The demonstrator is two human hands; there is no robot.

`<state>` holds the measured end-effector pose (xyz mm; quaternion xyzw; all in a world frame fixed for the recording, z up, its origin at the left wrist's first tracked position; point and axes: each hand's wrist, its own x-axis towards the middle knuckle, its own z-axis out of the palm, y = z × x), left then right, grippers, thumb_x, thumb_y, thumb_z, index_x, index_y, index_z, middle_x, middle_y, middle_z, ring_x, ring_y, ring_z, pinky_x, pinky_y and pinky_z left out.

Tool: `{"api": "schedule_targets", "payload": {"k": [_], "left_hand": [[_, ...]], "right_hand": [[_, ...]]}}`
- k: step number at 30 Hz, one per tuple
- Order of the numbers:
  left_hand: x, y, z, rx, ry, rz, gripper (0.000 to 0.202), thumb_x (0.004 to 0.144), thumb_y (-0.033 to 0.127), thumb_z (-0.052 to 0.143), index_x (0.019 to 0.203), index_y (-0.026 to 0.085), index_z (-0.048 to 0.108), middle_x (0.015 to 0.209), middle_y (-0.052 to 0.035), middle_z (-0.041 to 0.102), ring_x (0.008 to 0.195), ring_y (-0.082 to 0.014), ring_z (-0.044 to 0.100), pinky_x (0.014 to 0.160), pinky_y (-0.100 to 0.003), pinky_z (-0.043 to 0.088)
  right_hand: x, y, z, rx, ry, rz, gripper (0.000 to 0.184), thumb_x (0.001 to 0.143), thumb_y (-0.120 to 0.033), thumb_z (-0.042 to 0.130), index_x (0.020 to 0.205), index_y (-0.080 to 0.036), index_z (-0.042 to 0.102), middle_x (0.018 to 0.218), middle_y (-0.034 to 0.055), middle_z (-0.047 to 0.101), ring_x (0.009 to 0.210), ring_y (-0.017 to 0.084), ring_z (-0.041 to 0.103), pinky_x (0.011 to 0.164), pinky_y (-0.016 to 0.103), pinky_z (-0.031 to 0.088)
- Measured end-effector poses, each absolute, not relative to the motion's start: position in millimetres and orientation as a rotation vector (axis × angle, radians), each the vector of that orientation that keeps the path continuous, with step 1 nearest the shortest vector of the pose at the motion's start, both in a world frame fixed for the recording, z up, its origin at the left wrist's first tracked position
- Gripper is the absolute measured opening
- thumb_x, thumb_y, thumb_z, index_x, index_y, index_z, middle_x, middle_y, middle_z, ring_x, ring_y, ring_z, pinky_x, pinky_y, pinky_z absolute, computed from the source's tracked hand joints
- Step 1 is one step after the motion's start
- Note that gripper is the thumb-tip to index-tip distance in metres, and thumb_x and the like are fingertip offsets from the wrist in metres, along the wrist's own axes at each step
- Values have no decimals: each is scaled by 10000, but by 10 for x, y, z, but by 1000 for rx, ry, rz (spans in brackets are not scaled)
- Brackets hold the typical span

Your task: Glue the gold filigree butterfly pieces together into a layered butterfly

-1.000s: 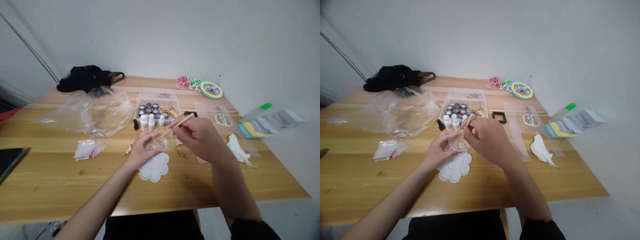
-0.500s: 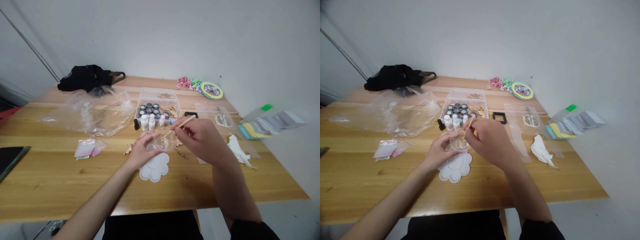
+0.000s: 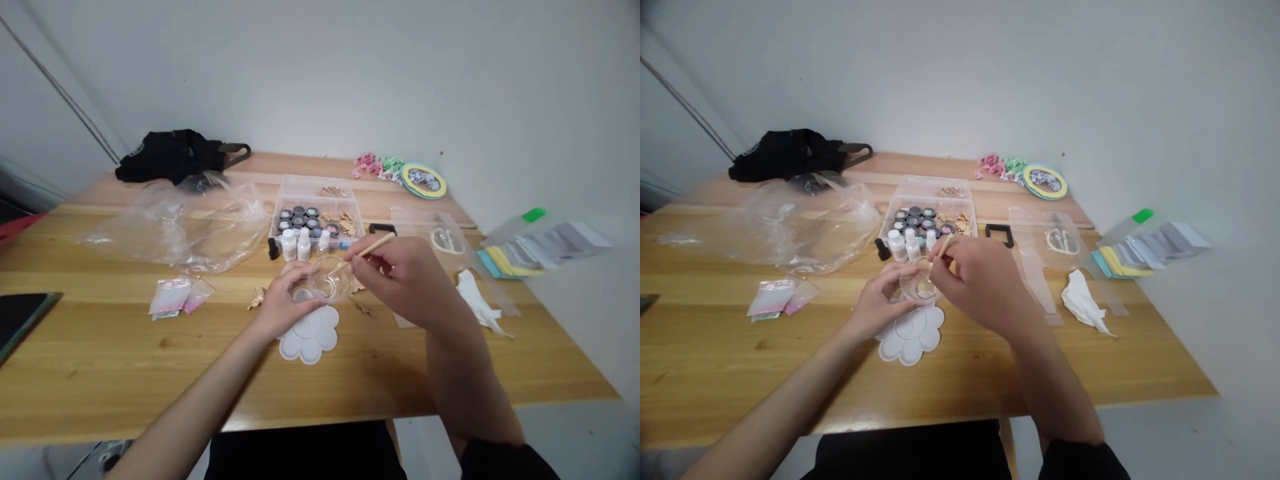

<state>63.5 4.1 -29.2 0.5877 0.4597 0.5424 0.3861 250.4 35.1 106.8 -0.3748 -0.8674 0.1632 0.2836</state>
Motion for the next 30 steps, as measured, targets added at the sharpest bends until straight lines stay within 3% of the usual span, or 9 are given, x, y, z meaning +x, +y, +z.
{"api": "schedule_targets", "payload": {"k": [8,15,18,22,27,30], "left_hand": [[624,50,-295,1536,1205,1379,465,621,298,840,1058,237,693,1095,-79,570,1086,-263,564,969,-509,453],[618,45,-267,1570,1206,1366,446,637,269,821,1065,238,701,1059,-71,583,1040,-252,582,937,-484,483],[610,40,-247,1581,1216,1366,418,632,263,818,1032,230,703,1059,-72,583,1056,-262,576,952,-490,468],[613,40,-247,1577,1214,1372,432,638,285,821,1047,229,696,1060,-73,581,1060,-260,572,961,-488,454],[620,44,-260,1583,1223,1374,422,648,308,820,1045,235,697,1062,-74,586,1051,-255,571,960,-488,456],[616,48,-261,1587,1213,1388,426,641,330,823,1037,234,698,1054,-75,582,1050,-263,571,954,-496,457]], "right_hand": [[2501,322,1096,-1017,-2340,517,185,775,-185,511,705,-167,681,512,-42,551,461,73,397,515,244,285],[2475,309,1127,-1126,-2394,542,261,778,-190,482,539,-157,581,532,-9,578,427,61,323,483,261,229],[2472,308,1114,-1043,-2406,669,287,806,-193,480,541,-154,584,560,0,611,438,60,367,486,253,247],[2483,320,1085,-974,-2336,647,252,814,-178,484,591,-154,598,769,22,714,477,54,418,515,244,296],[2496,312,1110,-1057,-2334,587,333,782,-169,483,449,-164,463,692,33,690,505,76,461,511,256,289],[2486,303,1124,-1001,-2375,688,284,795,-171,485,521,-155,556,703,19,685,470,56,419,493,249,277]]}}
